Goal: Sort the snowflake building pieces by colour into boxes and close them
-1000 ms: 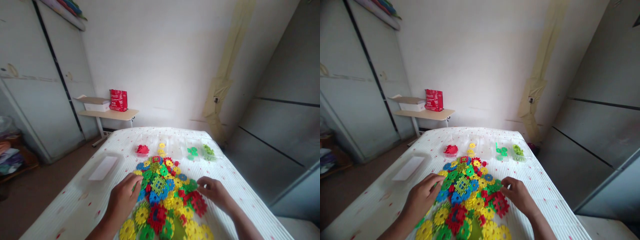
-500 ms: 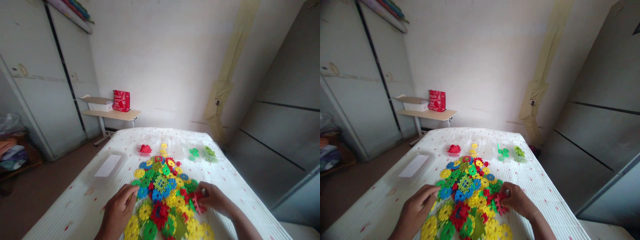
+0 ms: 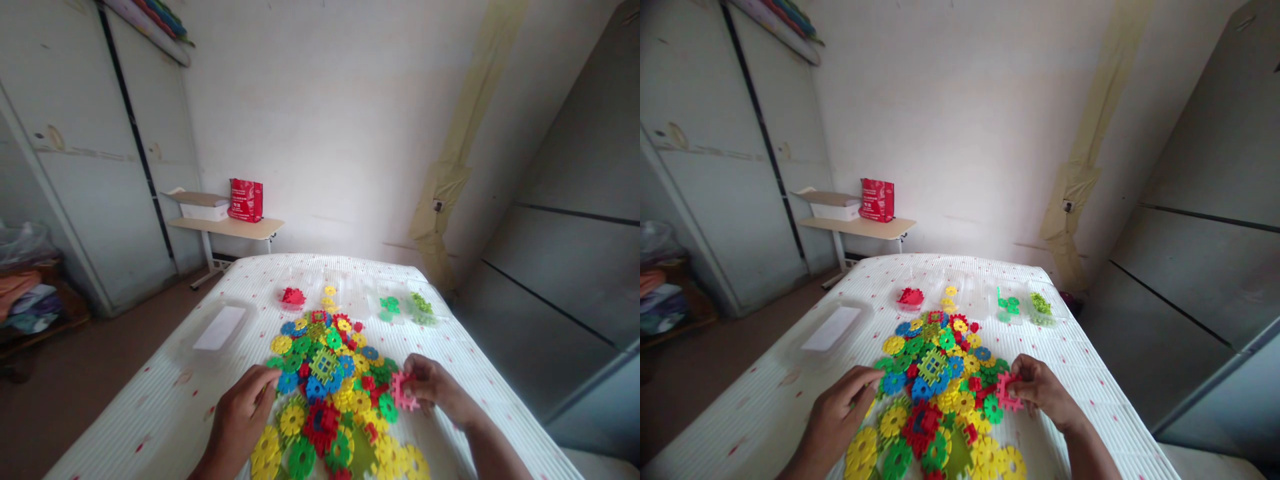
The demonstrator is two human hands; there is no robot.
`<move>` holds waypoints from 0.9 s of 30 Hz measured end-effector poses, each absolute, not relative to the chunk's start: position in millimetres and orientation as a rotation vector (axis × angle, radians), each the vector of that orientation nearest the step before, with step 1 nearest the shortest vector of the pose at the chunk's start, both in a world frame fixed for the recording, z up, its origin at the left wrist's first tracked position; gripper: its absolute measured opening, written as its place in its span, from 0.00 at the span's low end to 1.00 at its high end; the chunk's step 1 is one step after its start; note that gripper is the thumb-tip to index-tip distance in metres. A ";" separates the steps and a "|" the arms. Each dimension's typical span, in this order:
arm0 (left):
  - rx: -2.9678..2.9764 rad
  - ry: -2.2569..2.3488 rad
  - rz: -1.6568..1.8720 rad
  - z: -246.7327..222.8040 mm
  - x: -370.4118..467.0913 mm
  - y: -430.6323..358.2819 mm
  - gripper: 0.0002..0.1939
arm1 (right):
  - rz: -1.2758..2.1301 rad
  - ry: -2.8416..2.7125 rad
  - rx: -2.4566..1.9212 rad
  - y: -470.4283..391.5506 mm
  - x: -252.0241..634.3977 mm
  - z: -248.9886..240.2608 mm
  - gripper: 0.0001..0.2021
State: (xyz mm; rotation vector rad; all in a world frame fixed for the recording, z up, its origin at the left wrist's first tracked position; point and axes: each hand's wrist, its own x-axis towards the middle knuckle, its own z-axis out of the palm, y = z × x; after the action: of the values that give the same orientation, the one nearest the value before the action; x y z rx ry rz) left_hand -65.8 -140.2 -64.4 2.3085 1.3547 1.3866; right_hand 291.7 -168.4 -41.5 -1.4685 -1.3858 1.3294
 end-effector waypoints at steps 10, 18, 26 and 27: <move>2.303 1.365 1.369 -66.1 -65.5 -140.1 0.08 | 1.087 -1.256 -1.424 -161.6 283.5 -40.7 0.16; 2.307 1.348 1.383 -67.1 -61.6 -139.6 0.08 | 1.337 -1.419 -1.207 -170.7 241.0 -20.8 0.15; 2.289 1.377 1.370 -66.1 -62.8 -140.3 0.09 | 1.293 -1.869 -1.349 -167.7 178.4 -9.9 0.11; 2.286 1.379 1.373 -65.5 -63.2 -140.3 0.09 | 1.221 -1.973 -1.406 -166.3 172.2 -9.0 0.10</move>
State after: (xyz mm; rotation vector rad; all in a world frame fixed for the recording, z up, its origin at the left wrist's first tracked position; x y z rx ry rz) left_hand -63.2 -140.3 -65.5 2.2861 1.3789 1.3734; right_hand 172.2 -166.3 -9.0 -1.4059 -1.9730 1.2214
